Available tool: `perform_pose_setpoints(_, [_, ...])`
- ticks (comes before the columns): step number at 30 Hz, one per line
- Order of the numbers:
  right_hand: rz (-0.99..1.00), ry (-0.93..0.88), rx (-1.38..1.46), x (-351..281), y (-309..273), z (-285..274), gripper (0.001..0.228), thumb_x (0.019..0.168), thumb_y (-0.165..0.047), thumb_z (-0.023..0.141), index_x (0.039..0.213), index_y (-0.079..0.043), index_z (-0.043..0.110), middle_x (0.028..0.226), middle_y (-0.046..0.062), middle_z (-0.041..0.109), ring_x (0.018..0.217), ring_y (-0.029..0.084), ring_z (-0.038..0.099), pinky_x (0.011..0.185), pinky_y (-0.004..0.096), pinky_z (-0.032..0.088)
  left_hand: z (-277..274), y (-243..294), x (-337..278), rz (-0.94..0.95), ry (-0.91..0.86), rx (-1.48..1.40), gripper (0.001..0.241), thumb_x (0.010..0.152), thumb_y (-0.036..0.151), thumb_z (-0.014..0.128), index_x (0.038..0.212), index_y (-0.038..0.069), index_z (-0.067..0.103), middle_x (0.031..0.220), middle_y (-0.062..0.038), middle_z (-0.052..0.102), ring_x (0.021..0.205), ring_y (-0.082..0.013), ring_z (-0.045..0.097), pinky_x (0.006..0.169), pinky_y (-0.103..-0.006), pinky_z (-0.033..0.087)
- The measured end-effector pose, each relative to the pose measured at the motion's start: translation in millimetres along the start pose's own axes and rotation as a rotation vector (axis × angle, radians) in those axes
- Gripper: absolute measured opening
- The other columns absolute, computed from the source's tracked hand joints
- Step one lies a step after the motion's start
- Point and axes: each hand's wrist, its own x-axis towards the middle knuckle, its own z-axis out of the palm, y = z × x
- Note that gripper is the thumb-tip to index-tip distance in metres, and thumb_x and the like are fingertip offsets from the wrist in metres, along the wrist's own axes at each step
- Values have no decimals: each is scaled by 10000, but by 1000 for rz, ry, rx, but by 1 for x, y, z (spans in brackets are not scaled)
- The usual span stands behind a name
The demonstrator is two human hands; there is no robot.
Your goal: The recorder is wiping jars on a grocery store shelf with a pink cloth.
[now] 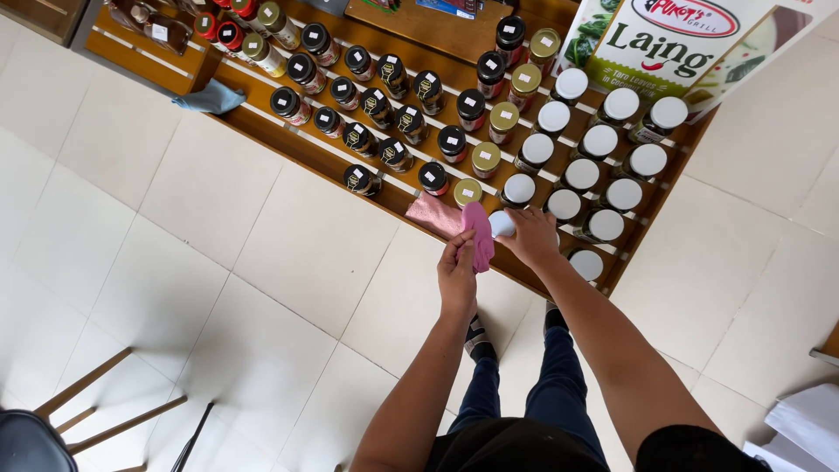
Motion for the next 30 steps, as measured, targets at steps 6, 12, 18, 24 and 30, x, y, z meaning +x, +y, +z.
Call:
perform_pose_setpoints(6, [34,24,51,-3,1,-3,722,816,-535,779,1407,-151,623,1288,44,688,1306,247,527,1097,502,329,-7,-7,-2,-14,20,-22,291,1051,134,530,1287,7,644,1133,-43,683,947,-75,601,827,-229,495])
perform_pose_setpoints(12, [13,23,58,-4,2,-1,728,812,-525,780,1415,-151,619,1268,52,691,1305,243,536,1072,482,358,-9,-17,1,-4,2,-22,292,1059,132,531,1295,7,649,1134,-49,679,927,-79,589,800,-236,491])
perform_pose_setpoints(18, [39,3,62,-6,-1,-2,721,830,-521,769,1430,-157,605,1302,35,682,1325,250,529,1073,476,361,-5,-13,1,3,-7,-43,281,1051,134,535,1279,7,639,1153,-44,684,959,-78,622,824,-241,516])
perform_pose_setpoints(24, [4,11,56,-3,1,-2,741,817,-524,773,1433,-159,584,1331,21,669,1320,278,510,1064,482,351,-1,-18,9,23,-29,-66,292,1059,128,532,1295,-8,637,1137,-64,678,936,-89,604,813,-243,507])
perform_pose_setpoints(30, [54,37,175,-13,-7,-33,740,809,-446,799,1449,-150,576,1303,50,672,1276,264,570,1046,507,397,27,3,1,-45,-7,-42,288,1045,139,519,1273,5,633,1097,-78,681,879,-123,614,760,-295,520])
